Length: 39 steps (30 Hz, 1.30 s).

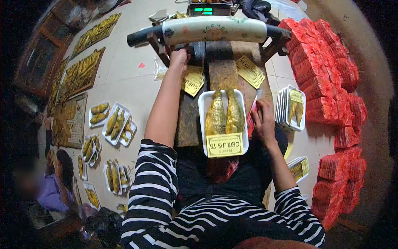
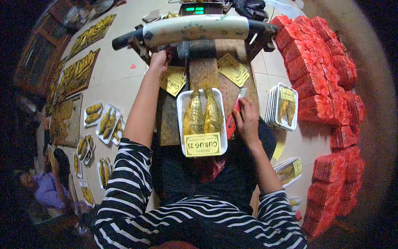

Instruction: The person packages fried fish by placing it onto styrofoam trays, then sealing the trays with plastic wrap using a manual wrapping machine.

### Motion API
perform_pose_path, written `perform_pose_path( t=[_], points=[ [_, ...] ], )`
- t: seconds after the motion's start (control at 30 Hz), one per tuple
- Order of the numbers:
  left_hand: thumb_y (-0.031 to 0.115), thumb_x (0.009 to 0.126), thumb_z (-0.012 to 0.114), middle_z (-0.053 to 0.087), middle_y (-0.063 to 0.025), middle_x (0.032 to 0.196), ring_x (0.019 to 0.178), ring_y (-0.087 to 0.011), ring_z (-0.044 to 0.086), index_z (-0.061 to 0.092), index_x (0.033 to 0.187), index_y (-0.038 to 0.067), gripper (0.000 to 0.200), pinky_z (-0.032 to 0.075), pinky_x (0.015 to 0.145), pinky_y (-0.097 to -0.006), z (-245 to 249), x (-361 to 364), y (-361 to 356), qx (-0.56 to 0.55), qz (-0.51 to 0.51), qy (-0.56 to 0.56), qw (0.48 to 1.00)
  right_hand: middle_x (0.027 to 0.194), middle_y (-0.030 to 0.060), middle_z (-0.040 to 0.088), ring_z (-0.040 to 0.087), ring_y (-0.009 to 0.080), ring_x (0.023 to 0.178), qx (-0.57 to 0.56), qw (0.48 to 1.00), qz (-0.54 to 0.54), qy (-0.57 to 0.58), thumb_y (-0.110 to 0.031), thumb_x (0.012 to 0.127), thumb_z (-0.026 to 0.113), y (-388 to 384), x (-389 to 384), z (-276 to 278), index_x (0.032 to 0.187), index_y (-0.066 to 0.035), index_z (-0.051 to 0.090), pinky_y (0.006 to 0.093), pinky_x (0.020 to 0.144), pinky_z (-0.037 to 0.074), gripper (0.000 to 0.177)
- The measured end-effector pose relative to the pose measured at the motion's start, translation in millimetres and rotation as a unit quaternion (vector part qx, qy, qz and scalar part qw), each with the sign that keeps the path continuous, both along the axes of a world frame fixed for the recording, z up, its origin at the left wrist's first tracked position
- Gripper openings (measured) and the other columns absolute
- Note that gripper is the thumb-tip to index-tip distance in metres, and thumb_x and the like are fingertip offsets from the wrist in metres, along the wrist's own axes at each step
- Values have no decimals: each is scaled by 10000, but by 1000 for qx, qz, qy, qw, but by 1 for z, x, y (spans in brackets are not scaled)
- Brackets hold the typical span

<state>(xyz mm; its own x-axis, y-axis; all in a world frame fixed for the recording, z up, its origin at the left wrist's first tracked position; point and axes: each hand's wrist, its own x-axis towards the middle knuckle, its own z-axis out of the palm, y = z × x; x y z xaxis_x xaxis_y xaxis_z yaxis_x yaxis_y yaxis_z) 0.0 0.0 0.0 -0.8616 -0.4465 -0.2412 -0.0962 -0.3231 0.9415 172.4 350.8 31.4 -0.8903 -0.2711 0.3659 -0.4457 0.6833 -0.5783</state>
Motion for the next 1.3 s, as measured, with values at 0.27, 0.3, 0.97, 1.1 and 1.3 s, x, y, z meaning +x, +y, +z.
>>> perform_pose_path(
  t=[0.27,0.3,0.97,1.1,1.3],
  points=[
    [190,824,501,564,-12,849,760,-118,521,562,892,83,141,416,661,-278,65,66,35,52,55,134,988,1006,189,543,540,326,931,-31,997,45,50,-107,790,575,0,-43,11,1066,-16,509,356,795,434,299],
    [198,838,495,573,-7,862,800,-131,545,558,908,116,125,425,688,-294,75,69,33,80,61,127,987,997,189,545,537,333,920,-28,997,43,65,-108,782,582,-1,-54,14,1052,-12,514,361,785,436,294],
    [219,832,522,588,9,932,872,-104,520,558,896,119,124,338,853,-384,79,52,45,75,27,142,987,1075,100,501,571,227,916,-492,842,-42,-218,46,777,505,-80,-269,-23,1161,-98,394,344,691,480,425],
    [286,791,580,576,25,888,857,-117,519,535,916,134,201,338,829,-395,91,71,47,111,35,98,988,991,108,510,572,236,885,-693,666,36,-273,8,806,499,-89,-237,-13,1100,-35,426,384,692,491,306],
    [181,721,680,579,-38,763,642,-111,489,586,843,6,234,385,592,-260,79,45,71,33,48,31,998,835,92,539,559,209,738,-757,624,-9,-196,-130,832,490,-90,-235,-35,866,-31,502,356,659,487,105]
  ],
)
